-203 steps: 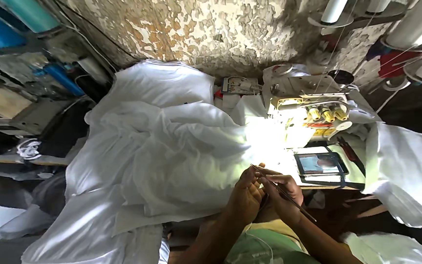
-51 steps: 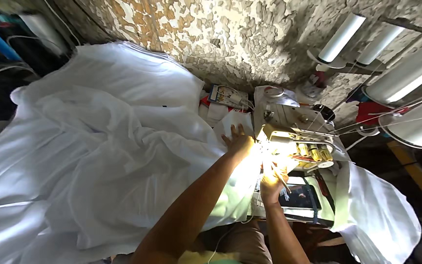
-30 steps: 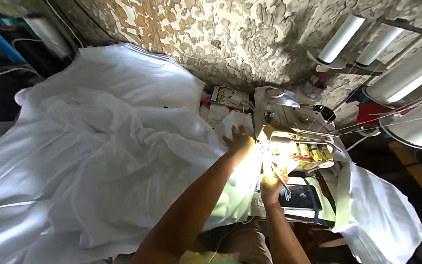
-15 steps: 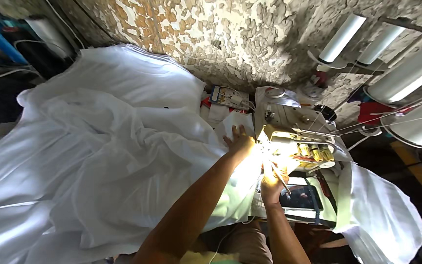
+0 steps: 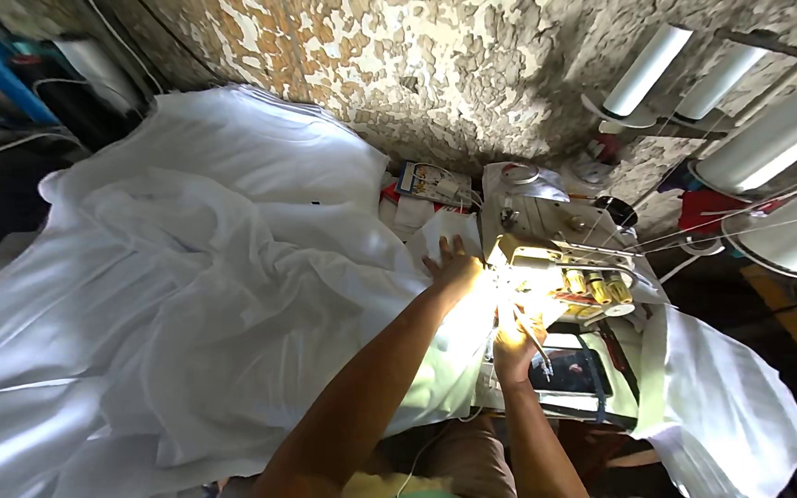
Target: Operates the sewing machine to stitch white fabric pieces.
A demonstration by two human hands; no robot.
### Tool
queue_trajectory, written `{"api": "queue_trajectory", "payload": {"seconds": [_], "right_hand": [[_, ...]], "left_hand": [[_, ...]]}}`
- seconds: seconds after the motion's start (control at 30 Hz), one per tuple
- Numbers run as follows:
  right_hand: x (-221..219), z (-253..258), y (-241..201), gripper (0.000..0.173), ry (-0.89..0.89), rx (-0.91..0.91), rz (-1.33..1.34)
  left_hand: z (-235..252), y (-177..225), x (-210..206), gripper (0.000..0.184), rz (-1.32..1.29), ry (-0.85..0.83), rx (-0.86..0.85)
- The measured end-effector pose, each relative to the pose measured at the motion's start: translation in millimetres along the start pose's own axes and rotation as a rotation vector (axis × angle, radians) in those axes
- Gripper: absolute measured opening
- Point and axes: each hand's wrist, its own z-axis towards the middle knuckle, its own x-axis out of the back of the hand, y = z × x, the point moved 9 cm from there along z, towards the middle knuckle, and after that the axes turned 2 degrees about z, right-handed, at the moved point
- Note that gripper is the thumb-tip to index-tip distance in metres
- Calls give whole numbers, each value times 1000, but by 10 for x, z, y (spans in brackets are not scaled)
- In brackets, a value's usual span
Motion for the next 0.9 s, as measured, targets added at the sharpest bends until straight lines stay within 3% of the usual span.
{"api": "queue_trajectory", "payload": {"seconds": [0.27, 0.9], "right_hand": [[1, 14, -53, 14, -14, 19, -124], [9, -7, 22, 11, -14, 5, -1]], "left_hand": [[12, -1, -18, 44, 11, -19, 18], [-43, 22, -8, 43, -6, -25, 6]]}}
